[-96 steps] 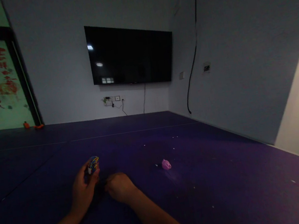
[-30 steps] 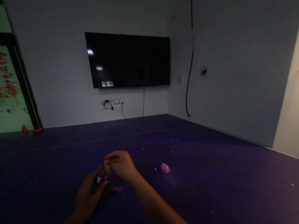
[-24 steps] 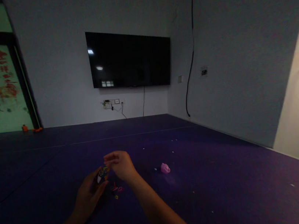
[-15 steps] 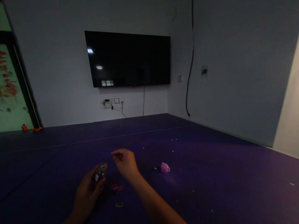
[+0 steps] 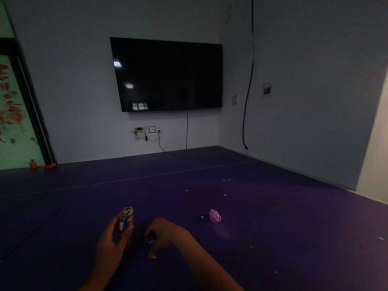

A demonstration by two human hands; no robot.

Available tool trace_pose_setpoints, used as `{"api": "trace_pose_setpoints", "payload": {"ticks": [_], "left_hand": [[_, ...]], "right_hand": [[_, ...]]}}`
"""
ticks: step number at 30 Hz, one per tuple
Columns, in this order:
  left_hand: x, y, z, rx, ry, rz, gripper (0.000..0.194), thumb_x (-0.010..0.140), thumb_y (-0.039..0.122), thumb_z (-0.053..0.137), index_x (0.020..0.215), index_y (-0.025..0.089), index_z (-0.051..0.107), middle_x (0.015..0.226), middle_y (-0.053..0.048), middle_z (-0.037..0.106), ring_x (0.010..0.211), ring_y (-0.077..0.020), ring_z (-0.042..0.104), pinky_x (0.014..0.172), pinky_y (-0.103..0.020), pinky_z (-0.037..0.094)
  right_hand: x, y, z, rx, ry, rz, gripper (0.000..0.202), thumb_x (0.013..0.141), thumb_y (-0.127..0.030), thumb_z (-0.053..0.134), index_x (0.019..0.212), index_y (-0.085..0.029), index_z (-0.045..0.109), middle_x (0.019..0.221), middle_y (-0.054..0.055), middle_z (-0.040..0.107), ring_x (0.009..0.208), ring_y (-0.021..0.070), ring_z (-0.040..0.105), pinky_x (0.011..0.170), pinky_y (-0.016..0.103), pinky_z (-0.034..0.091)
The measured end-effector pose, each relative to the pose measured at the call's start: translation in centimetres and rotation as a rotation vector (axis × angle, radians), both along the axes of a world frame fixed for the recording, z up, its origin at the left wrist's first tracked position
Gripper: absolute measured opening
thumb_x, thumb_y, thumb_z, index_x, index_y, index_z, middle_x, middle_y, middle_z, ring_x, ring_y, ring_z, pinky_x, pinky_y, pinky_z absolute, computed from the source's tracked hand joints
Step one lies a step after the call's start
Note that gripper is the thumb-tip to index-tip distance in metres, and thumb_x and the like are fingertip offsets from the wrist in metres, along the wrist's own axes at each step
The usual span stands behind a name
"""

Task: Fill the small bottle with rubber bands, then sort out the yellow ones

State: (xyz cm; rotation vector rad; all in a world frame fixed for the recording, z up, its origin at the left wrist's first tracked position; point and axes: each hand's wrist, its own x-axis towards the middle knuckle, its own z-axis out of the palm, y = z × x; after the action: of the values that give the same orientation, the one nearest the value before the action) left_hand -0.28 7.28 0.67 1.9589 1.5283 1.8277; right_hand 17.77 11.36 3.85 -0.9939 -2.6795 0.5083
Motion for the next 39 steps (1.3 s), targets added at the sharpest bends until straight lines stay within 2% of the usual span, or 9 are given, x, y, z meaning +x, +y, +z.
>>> {"api": "trace_pose_setpoints", "payload": {"ticks": [4, 9, 16, 21, 24, 28, 30, 32, 39], "left_hand": [[-0.1, 0.1, -0.2, 0.014, 0.016, 0.003, 0.04, 0.082, 0.045, 0.056, 0.114, 0.02, 0.058, 0.11, -0.009, 0.068, 0.1, -0.0261, 0.065, 0.087, -0.041, 0.051], [-0.2, 0.1, -0.3, 0.0, 0.028, -0.015, 0.04, 0.082, 0.045, 0.056, 0.114, 0.021, 0.058, 0.11, -0.009, 0.068, 0.099, -0.0259, 0.065, 0.087, -0.041, 0.052], [-0.3, 0.1, -0.3, -0.003, 0.081, -0.033, 0.039, 0.081, 0.044, 0.057, 0.114, 0.022, 0.058, 0.113, -0.009, 0.067, 0.102, -0.0259, 0.064, 0.09, -0.042, 0.05], [-0.4, 0.3, -0.5, 0.012, 0.102, -0.02, 0.04, 0.082, 0.045, 0.056, 0.114, 0.021, 0.058, 0.111, -0.009, 0.067, 0.102, -0.0264, 0.063, 0.091, -0.043, 0.049], [-0.4, 0.2, -0.5, 0.036, 0.111, -0.022, 0.04, 0.083, 0.045, 0.055, 0.114, 0.021, 0.059, 0.11, -0.01, 0.067, 0.101, -0.0266, 0.064, 0.089, -0.042, 0.05], [-0.3, -0.3, -0.2, -0.001, 0.127, -0.044, 0.042, 0.083, 0.047, 0.055, 0.117, 0.023, 0.058, 0.112, -0.009, 0.066, 0.101, -0.0265, 0.064, 0.086, -0.041, 0.051], [-0.1, -0.5, -0.2, -0.001, 0.133, -0.06, 0.041, 0.084, 0.047, 0.055, 0.118, 0.024, 0.057, 0.112, -0.008, 0.066, 0.101, -0.026, 0.064, 0.086, -0.041, 0.051], [0.0, -0.5, -0.3, 0.02, 0.156, -0.077, 0.04, 0.085, 0.046, 0.054, 0.119, 0.024, 0.056, 0.111, -0.009, 0.066, 0.099, -0.0256, 0.064, 0.086, -0.041, 0.051], [0.0, -0.3, -0.6, 0.151, 0.271, -0.132, 0.035, 0.086, 0.041, 0.055, 0.117, 0.024, 0.058, 0.099, -0.007, 0.068, 0.087, -0.0228, 0.066, 0.078, -0.038, 0.054]], "right_hand": [[-1.0, 0.0, -0.9, 0.078, 0.046, -0.093, 0.016, 0.059, -0.017, 0.079, 0.073, -0.017, 0.071, 0.07, -0.002, 0.067, 0.063, 0.0112, 0.057, 0.054, 0.018, 0.037], [-2.3, -0.4, -1.8, 0.122, -0.014, -0.16, 0.011, 0.066, -0.009, 0.068, 0.073, -0.016, 0.073, 0.069, 0.002, 0.071, 0.063, 0.013, 0.063, 0.053, 0.019, 0.039], [-3.4, -1.4, -1.7, 0.218, -0.072, -0.139, 0.017, 0.069, -0.007, 0.057, 0.075, -0.012, 0.072, 0.078, 0.014, 0.072, 0.068, 0.0233, 0.066, 0.056, 0.026, 0.04], [-3.2, -1.2, -1.4, 0.238, -0.078, -0.105, 0.013, 0.066, -0.007, 0.058, 0.069, -0.011, 0.071, 0.069, 0.011, 0.07, 0.063, 0.0209, 0.065, 0.053, 0.025, 0.037], [-2.5, -0.7, -0.5, 0.21, 0.04, -0.16, 0.011, 0.063, -0.007, 0.061, 0.065, -0.012, 0.07, 0.063, 0.007, 0.069, 0.06, 0.0169, 0.063, 0.052, 0.023, 0.037], [-1.7, -0.4, 2.0, 0.177, 0.396, -0.308, 0.019, 0.063, -0.005, 0.061, 0.075, -0.015, 0.072, 0.067, 0.003, 0.07, 0.061, 0.0134, 0.061, 0.054, 0.02, 0.04], [-1.4, -0.6, 3.3, 0.134, 0.586, -0.335, 0.02, 0.066, -0.005, 0.059, 0.079, -0.014, 0.072, 0.069, 0.002, 0.07, 0.061, 0.0122, 0.062, 0.055, 0.019, 0.043], [-1.4, -1.0, 4.2, 0.099, 0.67, -0.319, 0.019, 0.069, -0.008, 0.059, 0.081, -0.015, 0.073, 0.07, 0.002, 0.071, 0.061, 0.0119, 0.062, 0.057, 0.019, 0.045], [-1.7, -2.5, 5.1, 0.202, 0.386, -0.237, 0.027, 0.068, -0.002, 0.057, 0.08, -0.016, 0.076, 0.078, 0.006, 0.075, 0.071, 0.0146, 0.067, 0.065, 0.02, 0.045]]}}
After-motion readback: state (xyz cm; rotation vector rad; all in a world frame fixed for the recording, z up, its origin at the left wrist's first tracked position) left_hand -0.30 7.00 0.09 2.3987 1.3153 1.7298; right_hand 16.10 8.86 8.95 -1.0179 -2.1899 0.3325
